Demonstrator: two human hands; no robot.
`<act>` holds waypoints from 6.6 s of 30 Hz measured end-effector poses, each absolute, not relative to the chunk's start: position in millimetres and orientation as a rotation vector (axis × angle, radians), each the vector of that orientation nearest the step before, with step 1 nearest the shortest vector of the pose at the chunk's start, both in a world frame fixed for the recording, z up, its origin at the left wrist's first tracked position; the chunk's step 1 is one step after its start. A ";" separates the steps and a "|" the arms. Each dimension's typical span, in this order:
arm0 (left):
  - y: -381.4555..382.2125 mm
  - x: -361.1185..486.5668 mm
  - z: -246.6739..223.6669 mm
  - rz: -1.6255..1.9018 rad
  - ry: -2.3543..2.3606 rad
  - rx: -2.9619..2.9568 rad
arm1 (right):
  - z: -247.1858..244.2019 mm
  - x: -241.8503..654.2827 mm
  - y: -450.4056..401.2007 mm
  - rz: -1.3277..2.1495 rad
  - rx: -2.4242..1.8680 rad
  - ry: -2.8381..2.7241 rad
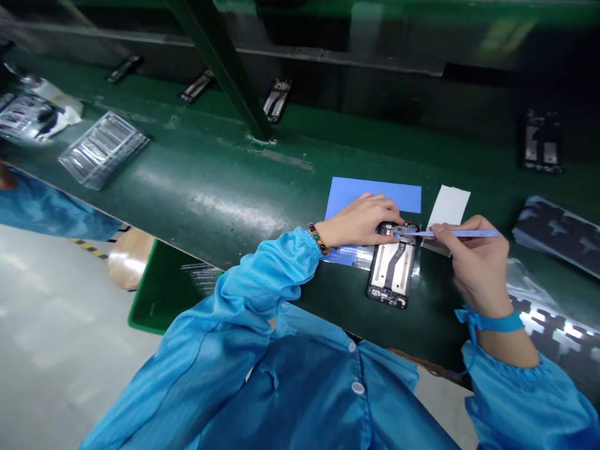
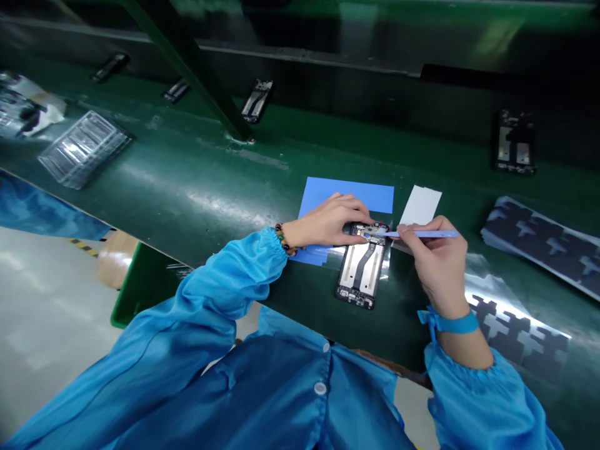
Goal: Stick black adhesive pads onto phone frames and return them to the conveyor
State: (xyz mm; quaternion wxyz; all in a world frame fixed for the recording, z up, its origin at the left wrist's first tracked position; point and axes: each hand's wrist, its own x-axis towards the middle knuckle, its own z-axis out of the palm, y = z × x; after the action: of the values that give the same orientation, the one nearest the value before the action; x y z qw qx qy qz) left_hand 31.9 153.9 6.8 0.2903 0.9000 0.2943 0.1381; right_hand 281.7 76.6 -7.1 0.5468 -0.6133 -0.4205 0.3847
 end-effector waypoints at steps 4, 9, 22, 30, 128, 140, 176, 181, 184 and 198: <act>152.7 32.0 8.0 0.358 0.799 2.405 | -7.4 281.7 75.6 0.917 -1.458 -1.011; 151.9 31.2 9.4 0.352 0.810 2.420 | -7.9 282.3 74.4 0.927 -1.442 -1.049; 139.0 29.0 5.5 0.395 0.729 2.514 | 3.8 290.2 80.3 0.892 -1.398 -0.995; 135.4 33.4 -1.5 0.435 0.748 2.434 | 11.5 349.4 40.7 0.531 -1.188 -0.750; 130.5 19.6 10.2 0.313 0.803 2.681 | -7.8 245.5 31.3 0.690 -1.449 -0.765; 134.3 19.0 2.3 0.361 0.786 2.726 | -1.4 359.0 61.5 0.681 -1.283 -0.640; 128.6 81.3 -4.9 0.490 0.559 2.858 | -6.0 330.4 42.2 0.765 -1.508 -0.835; 117.3 49.5 4.5 0.714 0.525 2.749 | 4.3 294.1 -6.6 0.814 -1.465 -0.881; 95.4 20.3 5.3 0.757 0.336 2.584 | -1.7 262.5 -42.2 0.933 -1.448 -0.995; 61.9 -7.7 -8.4 0.642 0.297 2.384 | -14.6 244.1 -60.5 0.886 -1.445 -1.226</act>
State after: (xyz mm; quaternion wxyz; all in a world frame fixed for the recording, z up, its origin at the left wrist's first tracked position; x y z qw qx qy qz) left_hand -7.7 61.9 -8.4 0.3215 0.9078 0.1131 0.2443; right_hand 244.1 -60.5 -14.6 0.5012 -0.5977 -0.5072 0.3665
